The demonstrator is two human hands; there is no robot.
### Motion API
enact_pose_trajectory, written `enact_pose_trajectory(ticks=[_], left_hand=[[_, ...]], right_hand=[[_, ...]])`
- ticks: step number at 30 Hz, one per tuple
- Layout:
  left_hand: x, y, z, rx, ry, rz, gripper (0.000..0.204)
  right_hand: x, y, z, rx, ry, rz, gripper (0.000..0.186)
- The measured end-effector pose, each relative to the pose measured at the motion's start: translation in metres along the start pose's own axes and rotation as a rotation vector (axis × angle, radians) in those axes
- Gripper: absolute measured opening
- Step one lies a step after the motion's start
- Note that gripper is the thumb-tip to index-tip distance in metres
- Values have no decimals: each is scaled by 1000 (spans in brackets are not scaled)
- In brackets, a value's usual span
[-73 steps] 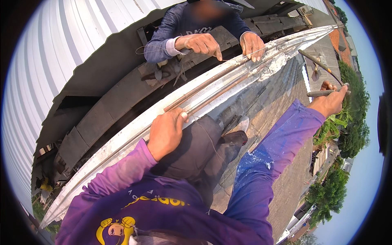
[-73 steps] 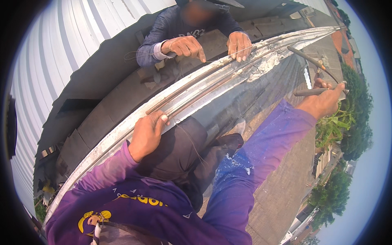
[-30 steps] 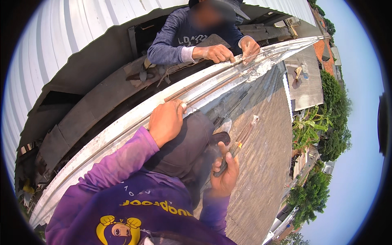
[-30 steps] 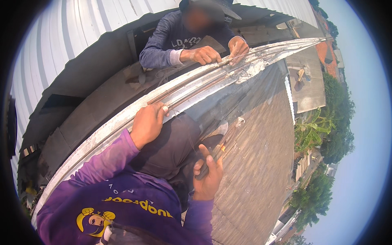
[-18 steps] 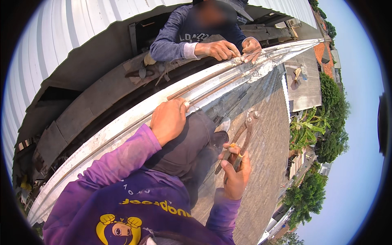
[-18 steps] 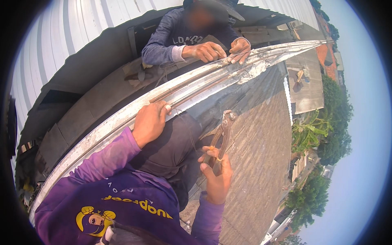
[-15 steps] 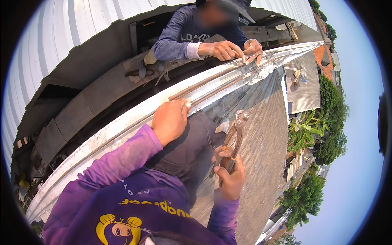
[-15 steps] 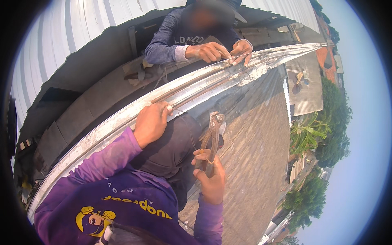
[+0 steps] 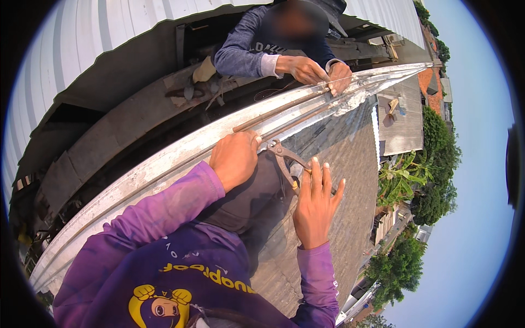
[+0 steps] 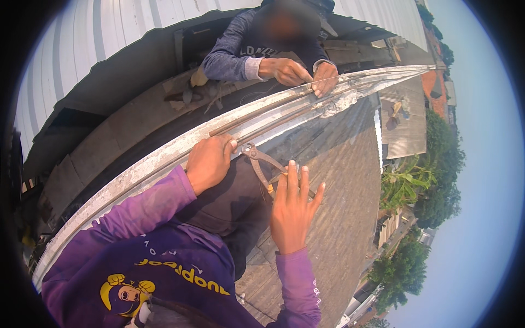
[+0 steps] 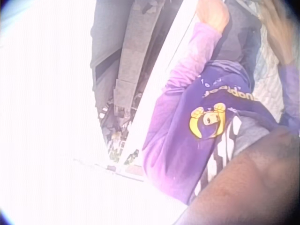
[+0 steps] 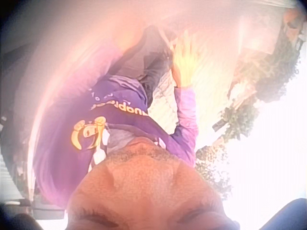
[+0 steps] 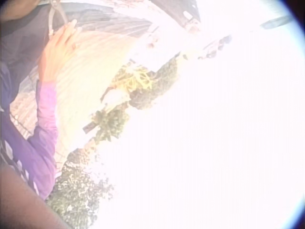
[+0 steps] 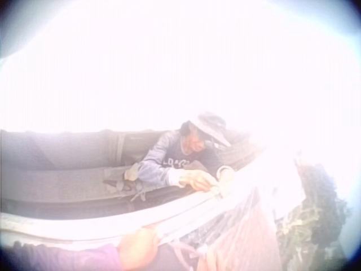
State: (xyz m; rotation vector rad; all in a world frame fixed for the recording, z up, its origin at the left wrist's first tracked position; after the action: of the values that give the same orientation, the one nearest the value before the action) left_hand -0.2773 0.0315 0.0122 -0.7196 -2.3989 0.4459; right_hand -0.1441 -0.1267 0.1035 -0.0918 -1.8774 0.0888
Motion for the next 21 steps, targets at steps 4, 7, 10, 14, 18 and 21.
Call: enact_pose_trajectory(ticks=[4, 7, 10, 14, 18, 21], left_hand=[[-3, 1, 3, -30, -12, -42, 26], [-1, 2, 1, 6, 13, 31, 30], [3, -1, -2, 17, 10, 19, 30], [2, 0, -1, 6, -1, 24, 29], [1, 0, -1, 0, 7, 4, 29], [-2, 1, 2, -26, -3, -39, 27]], right_hand=[[-3, 9, -9, 54, -103, 4, 34], [1, 13, -12, 97, -174, 15, 31], [6, 17, -17, 162, -207, 73, 28], [24, 25, -24, 270, -223, 126, 22], [34, 33, -23, 298, -184, 177, 20], [41, 38, -22, 340, -204, 176, 19]])
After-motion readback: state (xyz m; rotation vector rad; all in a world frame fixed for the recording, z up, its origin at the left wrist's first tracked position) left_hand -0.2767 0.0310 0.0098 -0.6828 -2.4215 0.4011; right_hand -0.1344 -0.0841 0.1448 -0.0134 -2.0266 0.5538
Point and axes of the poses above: each hand's wrist, its own y-axis towards the middle knuckle, its own x-axis out of the back of the hand, z = x × y, the point moved 3 cm from there along y, towards the middle knuckle, and after that the axes turned 12 degrees about x, right-handed, at the moved point
